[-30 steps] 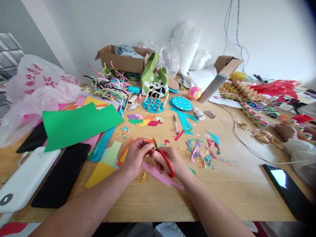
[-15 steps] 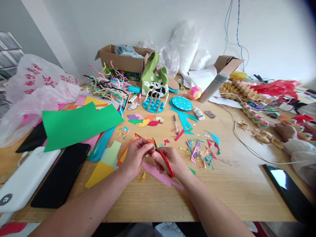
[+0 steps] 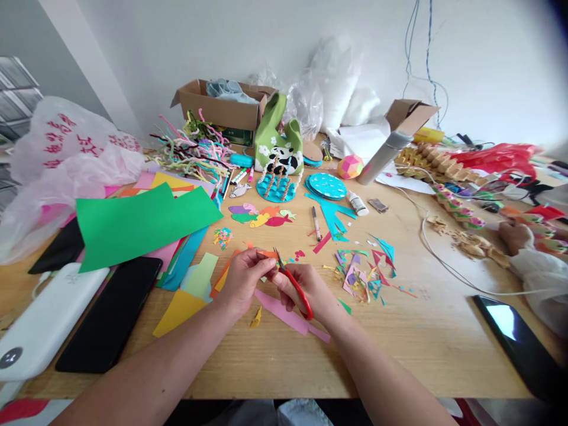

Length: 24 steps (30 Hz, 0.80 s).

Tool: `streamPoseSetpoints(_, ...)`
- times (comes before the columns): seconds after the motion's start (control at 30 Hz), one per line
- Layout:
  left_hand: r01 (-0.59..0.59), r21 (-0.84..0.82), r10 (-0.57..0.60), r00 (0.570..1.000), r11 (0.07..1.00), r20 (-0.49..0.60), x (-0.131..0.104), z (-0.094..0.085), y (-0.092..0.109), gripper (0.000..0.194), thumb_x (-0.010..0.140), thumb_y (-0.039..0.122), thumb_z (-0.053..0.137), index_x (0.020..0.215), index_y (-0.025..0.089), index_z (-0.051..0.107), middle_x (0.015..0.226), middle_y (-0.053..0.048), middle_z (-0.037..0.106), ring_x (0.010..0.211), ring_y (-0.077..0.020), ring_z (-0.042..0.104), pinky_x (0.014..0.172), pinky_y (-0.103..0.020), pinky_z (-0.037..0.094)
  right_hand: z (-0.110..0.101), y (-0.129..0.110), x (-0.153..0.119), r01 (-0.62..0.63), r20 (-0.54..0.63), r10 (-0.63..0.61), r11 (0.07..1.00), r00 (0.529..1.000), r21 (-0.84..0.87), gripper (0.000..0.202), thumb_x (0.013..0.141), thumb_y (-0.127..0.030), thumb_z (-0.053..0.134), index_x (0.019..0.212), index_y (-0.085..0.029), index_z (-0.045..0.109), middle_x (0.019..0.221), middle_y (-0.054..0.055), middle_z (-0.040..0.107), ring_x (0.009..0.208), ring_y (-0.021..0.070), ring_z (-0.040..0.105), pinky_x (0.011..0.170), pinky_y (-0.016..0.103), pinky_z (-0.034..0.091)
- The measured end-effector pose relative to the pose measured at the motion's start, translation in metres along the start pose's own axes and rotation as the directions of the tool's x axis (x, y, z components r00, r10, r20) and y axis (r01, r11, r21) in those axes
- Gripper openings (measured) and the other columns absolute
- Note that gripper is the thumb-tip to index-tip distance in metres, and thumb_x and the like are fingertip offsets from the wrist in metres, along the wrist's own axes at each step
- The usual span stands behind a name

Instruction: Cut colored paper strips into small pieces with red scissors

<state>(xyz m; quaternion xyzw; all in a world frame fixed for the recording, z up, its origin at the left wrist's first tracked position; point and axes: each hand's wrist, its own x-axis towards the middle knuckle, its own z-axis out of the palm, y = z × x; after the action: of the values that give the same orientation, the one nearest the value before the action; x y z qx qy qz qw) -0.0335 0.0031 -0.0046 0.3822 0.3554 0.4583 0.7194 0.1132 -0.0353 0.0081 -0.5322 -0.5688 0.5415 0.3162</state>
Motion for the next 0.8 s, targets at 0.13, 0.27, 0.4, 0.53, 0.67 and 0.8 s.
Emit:
streamPoseSetpoints(0.13,-0.003,0.003,0.003,1.000,1.000,-0.015,0.0006,0.0000,0.0014,0.011,0.069,0.023,0.068,0.063,0.015,0.062,0.059,0.001,0.059,0.057,-0.0099,0.051,0.058,-0.023,0.040,-0.0002,-0.0035,-0.0012,-0.026,-0.003,0.026,1.000,1.000,-0.008,0.045,0.080,-0.054,0.064,0.061,-0.015,0.053,0.045,-0.001,0.055,0.035,0.0083,0.048,0.034,0.016,0.031)
streamPoseSetpoints(0.27,-0.005,-0.002,0.005,1.000,1.000,-0.023,0.0011,-0.0003,0.0018,0.012,0.070,0.024,0.067,0.064,0.015,0.061,0.058,0.001,0.059,0.055,-0.0098,0.051,0.057,-0.024,0.040,0.0000,-0.0042,-0.0016,-0.025,-0.005,0.025,1.000,1.000,-0.011,0.045,0.079,-0.054,0.065,0.061,-0.015,0.053,0.046,0.000,0.056,0.035,0.0082,0.049,0.034,0.015,0.031)
streamPoseSetpoints(0.4,0.015,0.015,-0.015,1.000,1.000,0.019,0.0014,-0.0019,-0.0006,0.012,0.069,0.024,0.069,0.066,0.015,0.061,0.060,0.001,0.059,0.057,-0.0101,0.051,0.058,-0.024,0.040,-0.0004,-0.0018,-0.0012,-0.034,-0.002,0.034,0.999,0.999,-0.005,0.043,0.080,-0.054,0.064,0.064,-0.015,0.054,0.047,-0.001,0.056,0.035,0.0085,0.050,0.033,0.015,0.031)
streamPoseSetpoints(0.53,-0.001,0.026,0.001,1.000,1.000,0.017,0.0020,-0.0033,-0.0012,0.013,0.069,0.021,0.068,0.063,0.016,0.059,0.058,0.002,0.057,0.055,-0.0086,0.049,0.056,-0.022,0.037,-0.0010,0.0002,-0.0005,-0.030,0.006,0.030,0.999,1.000,-0.013,0.044,0.080,-0.054,0.064,0.064,-0.015,0.053,0.047,-0.001,0.057,0.035,0.0083,0.049,0.033,0.015,0.031)
streamPoseSetpoints(0.67,0.004,0.031,-0.005,0.999,1.000,0.040,0.0030,-0.0035,0.0000,0.013,0.069,0.020,0.068,0.062,0.016,0.058,0.057,0.003,0.055,0.054,-0.0080,0.047,0.054,-0.022,0.036,-0.0019,-0.0008,-0.0002,-0.017,0.016,0.018,1.000,1.000,-0.011,0.043,0.079,-0.055,0.065,0.067,-0.015,0.055,0.049,0.000,0.057,0.039,0.0093,0.053,0.036,0.016,0.033)
streamPoseSetpoints(0.8,-0.006,0.027,0.004,0.998,1.000,0.055,0.0033,-0.0027,0.0016,0.013,0.070,0.019,0.067,0.061,0.016,0.058,0.057,0.003,0.055,0.054,-0.0082,0.048,0.054,-0.022,0.036,-0.0030,-0.0039,-0.0010,-0.023,0.020,0.024,0.999,1.000,-0.026,0.045,0.079,-0.056,0.065,0.064,-0.015,0.054,0.048,-0.001,0.057,0.037,0.0087,0.051,0.036,0.016,0.033)
